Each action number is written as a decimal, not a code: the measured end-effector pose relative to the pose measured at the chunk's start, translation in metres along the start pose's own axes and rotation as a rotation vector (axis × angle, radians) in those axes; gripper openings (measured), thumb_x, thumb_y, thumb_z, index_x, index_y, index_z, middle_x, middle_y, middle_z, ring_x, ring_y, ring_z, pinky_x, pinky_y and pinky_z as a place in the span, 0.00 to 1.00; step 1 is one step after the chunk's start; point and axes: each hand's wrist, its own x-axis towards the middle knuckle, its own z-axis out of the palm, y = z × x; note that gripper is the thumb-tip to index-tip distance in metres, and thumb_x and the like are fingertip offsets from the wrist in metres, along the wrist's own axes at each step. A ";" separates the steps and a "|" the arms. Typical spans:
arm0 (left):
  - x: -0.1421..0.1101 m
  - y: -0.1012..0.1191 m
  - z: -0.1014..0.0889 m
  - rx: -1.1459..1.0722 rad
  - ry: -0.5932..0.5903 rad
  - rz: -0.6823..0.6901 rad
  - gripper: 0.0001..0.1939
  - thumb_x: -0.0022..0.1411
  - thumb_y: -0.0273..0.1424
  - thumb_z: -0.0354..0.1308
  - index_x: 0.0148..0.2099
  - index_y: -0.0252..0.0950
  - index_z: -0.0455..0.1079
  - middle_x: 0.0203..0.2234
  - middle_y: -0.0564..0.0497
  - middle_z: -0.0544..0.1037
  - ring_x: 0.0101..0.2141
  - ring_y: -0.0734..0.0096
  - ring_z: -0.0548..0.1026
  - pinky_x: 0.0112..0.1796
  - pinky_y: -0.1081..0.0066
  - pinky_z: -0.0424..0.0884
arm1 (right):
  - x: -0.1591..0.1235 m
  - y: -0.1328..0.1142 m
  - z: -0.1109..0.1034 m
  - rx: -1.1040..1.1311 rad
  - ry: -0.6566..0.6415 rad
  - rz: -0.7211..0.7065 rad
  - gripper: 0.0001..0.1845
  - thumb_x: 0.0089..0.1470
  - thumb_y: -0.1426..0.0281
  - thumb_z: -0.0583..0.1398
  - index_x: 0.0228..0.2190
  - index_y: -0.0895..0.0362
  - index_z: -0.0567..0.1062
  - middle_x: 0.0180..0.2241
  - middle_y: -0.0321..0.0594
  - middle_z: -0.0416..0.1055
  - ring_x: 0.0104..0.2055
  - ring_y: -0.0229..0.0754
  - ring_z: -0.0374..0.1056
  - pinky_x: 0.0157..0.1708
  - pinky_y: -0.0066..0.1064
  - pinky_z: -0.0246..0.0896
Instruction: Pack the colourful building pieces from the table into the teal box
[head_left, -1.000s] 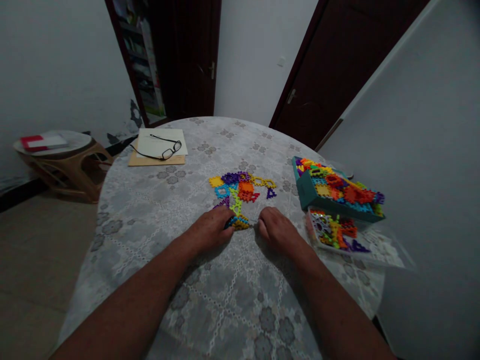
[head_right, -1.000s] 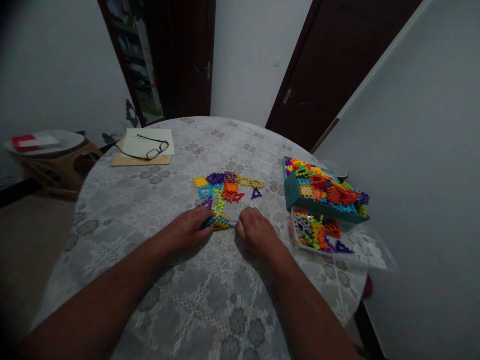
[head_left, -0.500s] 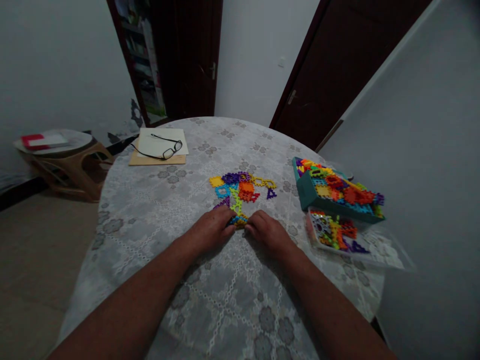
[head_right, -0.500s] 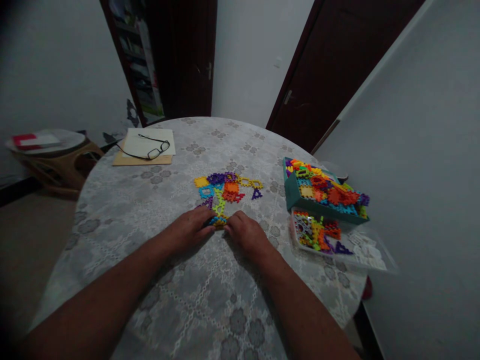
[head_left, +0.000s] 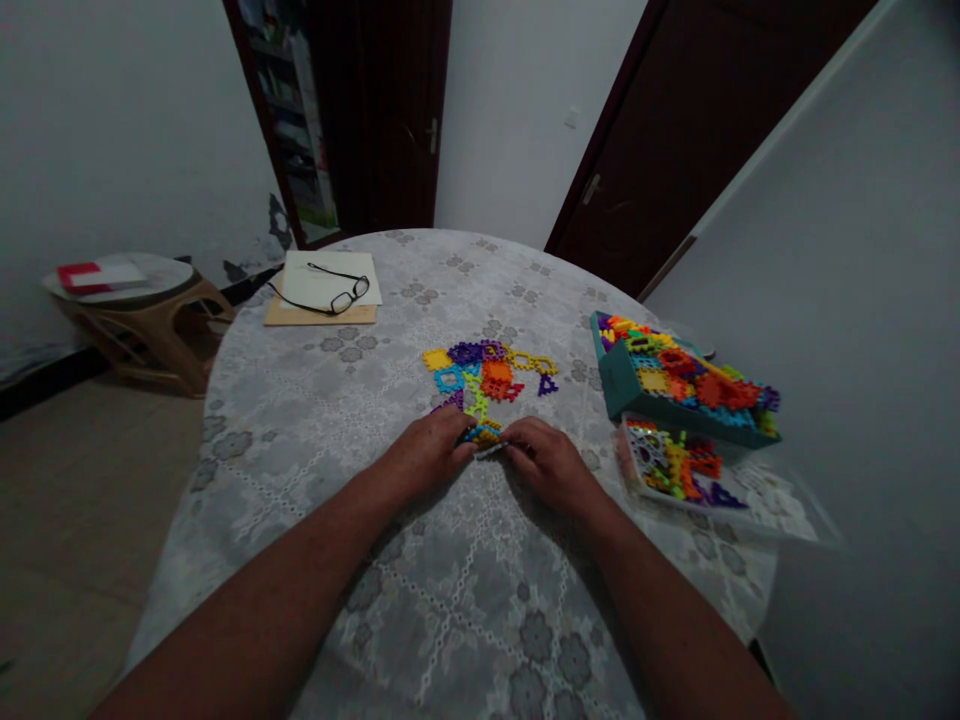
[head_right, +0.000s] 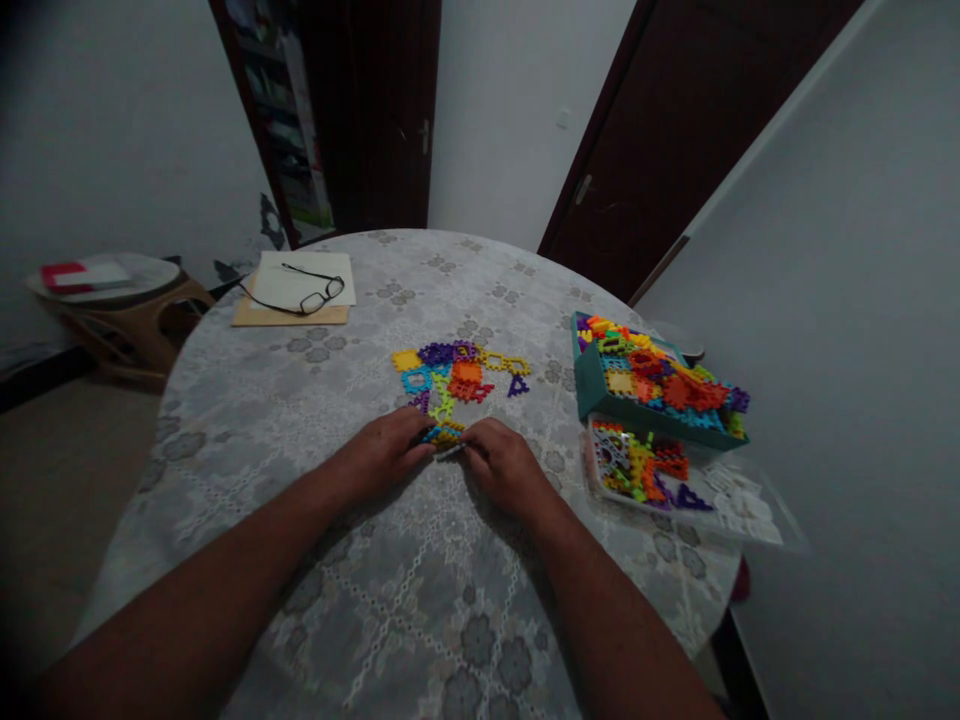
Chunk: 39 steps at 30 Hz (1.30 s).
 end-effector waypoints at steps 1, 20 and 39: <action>0.000 -0.001 0.001 -0.002 0.004 0.004 0.10 0.73 0.33 0.59 0.54 0.40 0.74 0.50 0.43 0.79 0.53 0.54 0.76 0.56 0.59 0.71 | 0.000 -0.001 0.002 0.001 0.002 -0.009 0.08 0.67 0.75 0.61 0.44 0.53 0.80 0.42 0.42 0.78 0.46 0.45 0.75 0.49 0.35 0.70; -0.003 -0.001 -0.003 -0.070 0.034 0.058 0.19 0.69 0.25 0.52 0.57 0.38 0.77 0.51 0.41 0.82 0.52 0.55 0.79 0.57 0.59 0.73 | 0.002 0.003 0.024 0.004 0.051 -0.008 0.33 0.60 0.78 0.63 0.65 0.53 0.71 0.56 0.50 0.73 0.53 0.51 0.73 0.58 0.48 0.73; -0.002 0.001 -0.005 -0.089 0.005 0.057 0.16 0.65 0.34 0.61 0.54 0.41 0.78 0.45 0.45 0.84 0.46 0.54 0.81 0.47 0.60 0.73 | 0.010 -0.007 0.023 -0.007 -0.041 -0.002 0.21 0.63 0.75 0.64 0.56 0.52 0.74 0.52 0.44 0.73 0.56 0.48 0.71 0.58 0.41 0.68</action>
